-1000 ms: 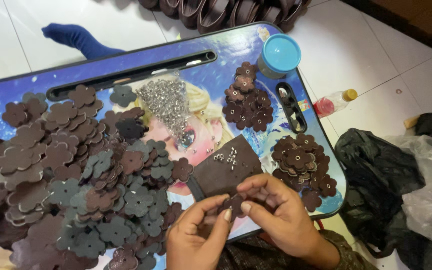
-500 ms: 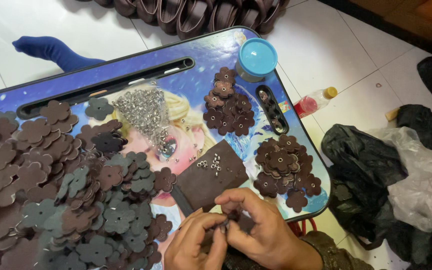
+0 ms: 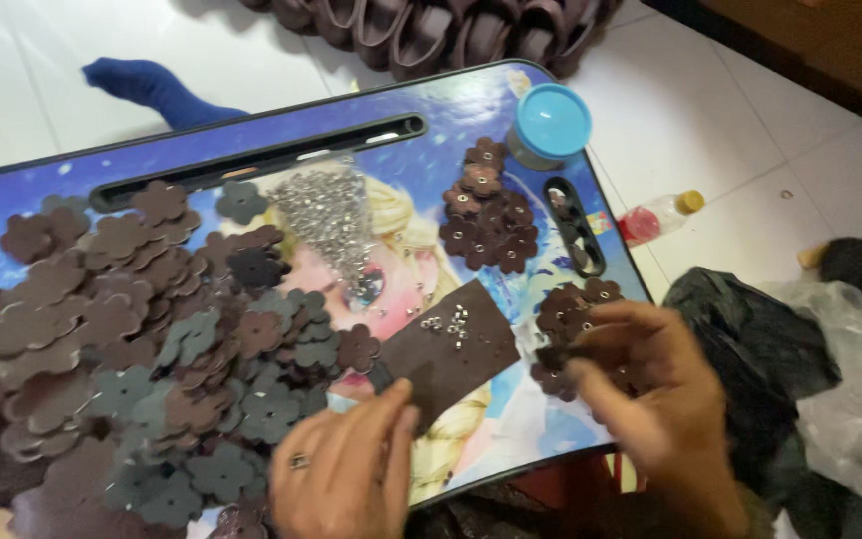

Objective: The person repeatedly picks up flower-shaped brown craft pieces and small metal fasteners from a tray, inserts the fasteners into the pieces, and places the assembled units into a separate pile. The task continues throughout the clip with consistent hand movements.

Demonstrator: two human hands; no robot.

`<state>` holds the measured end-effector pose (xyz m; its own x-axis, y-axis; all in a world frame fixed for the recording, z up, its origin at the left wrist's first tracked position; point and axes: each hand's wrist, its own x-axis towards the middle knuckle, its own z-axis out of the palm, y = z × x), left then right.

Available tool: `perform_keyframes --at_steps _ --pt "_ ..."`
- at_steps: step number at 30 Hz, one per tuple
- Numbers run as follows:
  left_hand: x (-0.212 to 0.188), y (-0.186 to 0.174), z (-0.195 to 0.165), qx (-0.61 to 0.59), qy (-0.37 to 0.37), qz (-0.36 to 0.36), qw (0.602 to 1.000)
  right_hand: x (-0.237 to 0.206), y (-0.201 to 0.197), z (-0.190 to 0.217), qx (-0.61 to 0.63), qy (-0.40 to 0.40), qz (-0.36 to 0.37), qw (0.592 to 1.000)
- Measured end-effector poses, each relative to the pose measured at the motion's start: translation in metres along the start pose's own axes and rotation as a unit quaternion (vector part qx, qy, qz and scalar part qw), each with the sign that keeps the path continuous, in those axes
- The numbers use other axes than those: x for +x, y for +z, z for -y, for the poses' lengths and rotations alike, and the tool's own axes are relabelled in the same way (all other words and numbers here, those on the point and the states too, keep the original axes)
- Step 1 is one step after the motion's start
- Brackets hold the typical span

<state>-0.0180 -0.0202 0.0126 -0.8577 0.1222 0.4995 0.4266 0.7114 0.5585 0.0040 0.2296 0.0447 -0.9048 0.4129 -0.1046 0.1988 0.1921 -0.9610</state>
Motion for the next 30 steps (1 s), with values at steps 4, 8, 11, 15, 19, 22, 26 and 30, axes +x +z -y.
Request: perform_keyframes --at_steps 4,8,11,15,19,22,26,30 --pt "0.017 -0.015 0.005 0.186 0.005 -0.022 0.982 0.010 -0.005 0.014 -0.175 -0.042 -0.052 0.982" --pt "0.024 -0.007 0.000 0.228 -0.032 -0.016 0.973 0.005 0.004 0.018 -0.312 -0.189 -0.097 0.926" --pt "0.027 0.000 -0.002 0.244 -0.041 0.016 0.969 0.001 0.018 0.016 -0.345 -0.276 -0.054 0.896" --pt "0.033 0.007 0.002 0.323 -0.015 0.035 0.945 0.001 0.047 0.014 -0.336 -0.351 0.032 0.873" --pt "0.035 0.009 0.003 0.320 -0.036 0.070 0.944 0.007 0.061 0.016 -0.343 -0.363 0.058 0.864" --pt "0.036 0.008 0.002 0.290 -0.045 0.068 0.954 0.010 0.066 0.018 -0.350 -0.364 0.059 0.861" --pt "0.038 0.006 0.001 0.242 -0.046 0.042 0.968 0.011 0.069 0.020 -0.351 -0.371 0.055 0.858" --pt "0.037 0.001 -0.002 0.173 -0.014 -0.008 0.985 0.013 0.073 0.020 -0.378 -0.371 0.070 0.845"
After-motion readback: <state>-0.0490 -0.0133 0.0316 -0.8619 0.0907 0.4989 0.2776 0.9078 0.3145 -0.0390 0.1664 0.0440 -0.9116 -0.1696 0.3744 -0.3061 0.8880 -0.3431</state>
